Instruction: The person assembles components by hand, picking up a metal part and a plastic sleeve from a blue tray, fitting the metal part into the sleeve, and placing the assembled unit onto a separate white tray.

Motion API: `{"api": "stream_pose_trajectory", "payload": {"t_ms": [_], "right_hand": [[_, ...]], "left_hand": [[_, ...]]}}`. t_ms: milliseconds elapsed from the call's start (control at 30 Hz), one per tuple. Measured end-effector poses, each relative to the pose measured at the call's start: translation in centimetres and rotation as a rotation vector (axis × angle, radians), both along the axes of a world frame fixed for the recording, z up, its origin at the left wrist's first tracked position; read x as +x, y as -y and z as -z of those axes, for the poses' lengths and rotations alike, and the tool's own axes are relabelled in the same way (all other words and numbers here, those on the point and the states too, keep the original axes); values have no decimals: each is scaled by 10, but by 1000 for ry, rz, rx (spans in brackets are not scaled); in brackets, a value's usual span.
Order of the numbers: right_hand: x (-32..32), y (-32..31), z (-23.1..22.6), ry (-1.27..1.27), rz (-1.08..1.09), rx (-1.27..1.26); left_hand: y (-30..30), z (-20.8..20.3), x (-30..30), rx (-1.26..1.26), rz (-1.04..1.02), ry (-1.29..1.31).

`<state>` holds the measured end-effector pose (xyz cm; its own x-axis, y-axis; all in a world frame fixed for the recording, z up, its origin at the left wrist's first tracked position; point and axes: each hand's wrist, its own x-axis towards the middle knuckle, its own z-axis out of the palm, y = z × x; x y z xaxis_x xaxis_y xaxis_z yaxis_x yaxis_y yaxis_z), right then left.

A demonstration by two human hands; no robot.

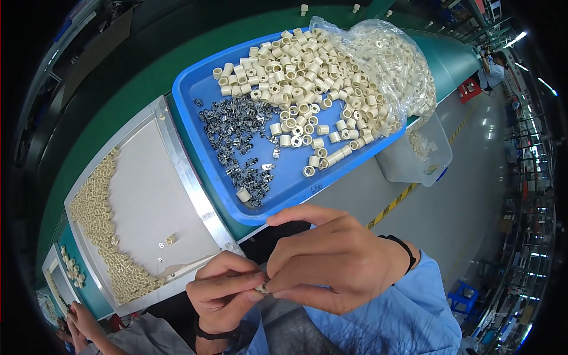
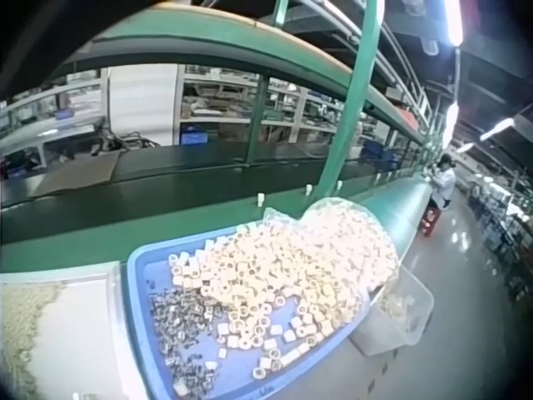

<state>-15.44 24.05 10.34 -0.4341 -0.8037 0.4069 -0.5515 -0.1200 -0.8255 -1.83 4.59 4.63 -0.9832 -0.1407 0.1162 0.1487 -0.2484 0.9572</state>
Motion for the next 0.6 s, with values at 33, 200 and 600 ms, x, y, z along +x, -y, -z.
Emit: {"api": "stream_pose_trajectory", "payload": {"t_ms": [33, 200, 600], "right_hand": [[0, 1, 1, 8, -7, 1], [4, 2, 8, -51, 27, -31], [-61, -27, 50, -259, 390, 329]], "left_hand": [[0, 0, 0, -34, 0, -8], [2, 4, 0, 61, 17, 32], [0, 47, -10, 425, -17, 97]]}}
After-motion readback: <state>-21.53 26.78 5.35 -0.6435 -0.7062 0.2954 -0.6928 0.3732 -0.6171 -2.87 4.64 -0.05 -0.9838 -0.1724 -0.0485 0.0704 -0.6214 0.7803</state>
